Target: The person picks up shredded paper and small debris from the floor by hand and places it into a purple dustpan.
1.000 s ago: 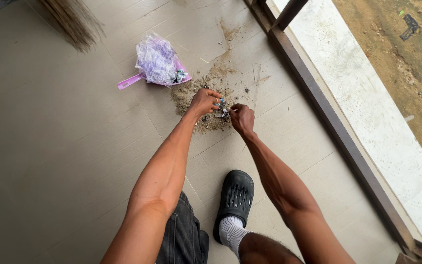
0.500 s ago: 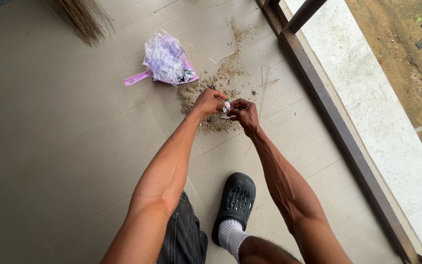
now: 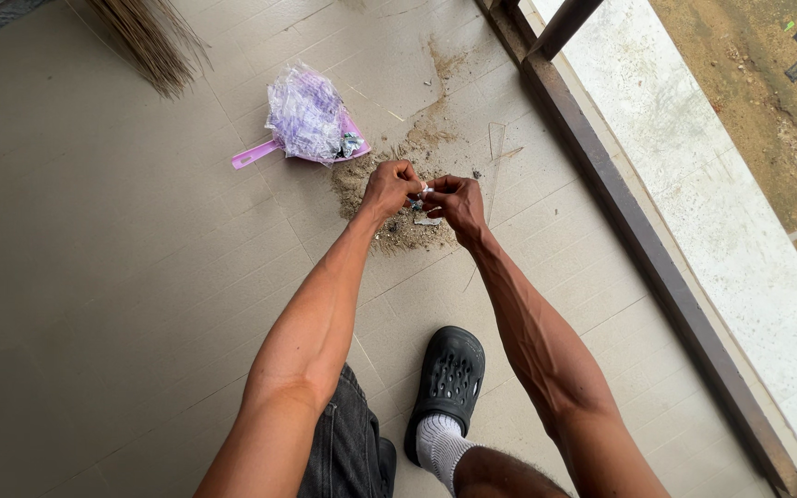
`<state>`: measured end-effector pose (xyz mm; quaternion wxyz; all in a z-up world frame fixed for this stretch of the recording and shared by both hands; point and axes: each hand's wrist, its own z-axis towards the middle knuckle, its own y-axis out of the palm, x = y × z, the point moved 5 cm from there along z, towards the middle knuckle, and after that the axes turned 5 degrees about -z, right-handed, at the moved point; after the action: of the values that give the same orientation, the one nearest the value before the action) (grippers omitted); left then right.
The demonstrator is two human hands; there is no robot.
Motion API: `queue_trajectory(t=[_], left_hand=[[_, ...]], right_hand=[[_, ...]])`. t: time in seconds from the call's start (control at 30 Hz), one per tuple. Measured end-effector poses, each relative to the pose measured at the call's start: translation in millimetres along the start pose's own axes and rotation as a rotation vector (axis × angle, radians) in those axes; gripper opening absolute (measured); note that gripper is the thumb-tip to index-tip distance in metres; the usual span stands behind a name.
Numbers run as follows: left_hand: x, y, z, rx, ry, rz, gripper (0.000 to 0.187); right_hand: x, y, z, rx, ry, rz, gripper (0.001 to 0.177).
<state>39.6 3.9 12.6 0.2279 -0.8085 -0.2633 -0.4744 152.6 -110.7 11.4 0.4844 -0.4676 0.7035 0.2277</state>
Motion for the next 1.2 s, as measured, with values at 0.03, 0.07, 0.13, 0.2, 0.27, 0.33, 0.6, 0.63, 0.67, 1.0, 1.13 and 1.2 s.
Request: queue_trajectory(t=[0.03,0.07,0.13,0.2,0.27,0.33,0.6,0.63,0.67,1.0,1.13,1.2], left_hand=[[-1,-1,1,0.003,-0.008,-0.05,0.014],[-3,-2,0,0.004,-0.008,-0.05,0.014],[-3,-5,-1,0.015,0.032,-0.187,0.011],[-2,-9,-1,0.044,0.023,-0.207,0.011],[2,-10,-1,0.068,0.016,-0.228,0.013],[1,-10,-4,0.067,-0.068,-0.297,0.009],[-6,-4,1,-0.041,-0.071,-0.2,0.016],[-8,-4,1,-0.024,-0.052,-0.195,0.014],[-10,-3,1,-0.023,-0.053,-0.197,0.014],[-6,-4,7,0.004,0.039,-0.136,0.028],[-9,-14,9,0.097,0.072,-0.057,0.025],[-12,-19,8,0.146,0.029,-0.019,0.022]], right_hand=[[-1,0,0,0.0,0.0,0.0,0.016],[-1,-1,-1,-0.001,0.021,0.023,0.015],[-2,-3,0,-0.005,0.04,0.043,0.013],[-6,-5,1,-0.016,-0.01,0.066,0.011],[-8,-7,2,-0.02,-0.044,0.055,0.011],[-8,-9,3,-0.025,-0.076,0.046,0.01],[16,-18,10,0.018,-0.115,0.175,0.003],[19,-18,10,0.018,-0.115,0.174,0.003],[21,-18,11,0.03,-0.095,0.166,0.002],[4,-19,6,0.139,-0.1,0.131,0.006],[-4,-19,0,0.214,-0.011,-0.098,0.01],[-20,-16,-8,0.258,-0.181,-0.265,0.038]])
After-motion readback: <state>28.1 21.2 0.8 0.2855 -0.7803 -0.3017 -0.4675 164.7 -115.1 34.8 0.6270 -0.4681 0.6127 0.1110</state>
